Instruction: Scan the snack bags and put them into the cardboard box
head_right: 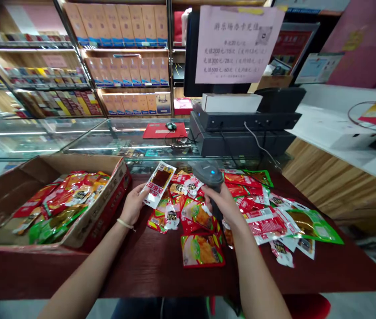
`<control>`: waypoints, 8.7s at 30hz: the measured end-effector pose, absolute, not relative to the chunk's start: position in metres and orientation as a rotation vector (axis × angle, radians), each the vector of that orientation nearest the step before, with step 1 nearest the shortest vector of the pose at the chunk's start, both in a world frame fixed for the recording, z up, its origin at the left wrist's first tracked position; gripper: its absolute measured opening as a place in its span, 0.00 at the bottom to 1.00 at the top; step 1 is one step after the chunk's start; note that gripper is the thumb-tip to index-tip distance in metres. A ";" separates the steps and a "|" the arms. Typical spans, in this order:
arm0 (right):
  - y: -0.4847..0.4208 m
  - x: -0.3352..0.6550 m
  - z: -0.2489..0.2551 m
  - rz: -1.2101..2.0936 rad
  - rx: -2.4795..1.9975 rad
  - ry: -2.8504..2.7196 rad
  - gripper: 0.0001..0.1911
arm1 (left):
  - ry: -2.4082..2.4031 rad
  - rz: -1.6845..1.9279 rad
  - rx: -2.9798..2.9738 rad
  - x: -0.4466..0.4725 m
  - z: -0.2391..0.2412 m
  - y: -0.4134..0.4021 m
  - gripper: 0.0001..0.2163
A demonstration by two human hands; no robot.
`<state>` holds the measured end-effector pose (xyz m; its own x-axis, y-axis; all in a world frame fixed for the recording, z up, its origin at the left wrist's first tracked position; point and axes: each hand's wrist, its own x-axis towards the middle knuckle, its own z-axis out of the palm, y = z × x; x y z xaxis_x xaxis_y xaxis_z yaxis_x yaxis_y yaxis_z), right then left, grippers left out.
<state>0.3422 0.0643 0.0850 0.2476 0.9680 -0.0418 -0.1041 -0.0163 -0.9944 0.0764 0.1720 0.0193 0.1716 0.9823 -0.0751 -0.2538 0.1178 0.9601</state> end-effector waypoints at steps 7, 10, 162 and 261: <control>0.068 0.313 0.075 1.174 -1.386 -1.136 0.18 | 0.976 1.214 0.986 0.076 0.011 0.177 0.23; 0.068 0.312 0.074 1.183 -1.423 -1.206 0.14 | 0.982 1.221 0.976 0.075 0.009 0.178 0.23; 0.067 0.302 0.083 1.307 -1.443 -1.286 0.16 | 0.775 1.253 0.599 0.094 0.023 0.170 0.15; 0.058 0.369 0.098 0.967 -1.129 -0.766 0.15 | 1.022 1.121 1.746 0.178 0.020 0.157 0.07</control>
<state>0.3695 0.0576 0.0984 0.4008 0.9158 0.0255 -0.2348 0.1296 -0.9634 0.1783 0.1566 0.0204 0.2792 0.9161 0.2877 0.2014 -0.3489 0.9153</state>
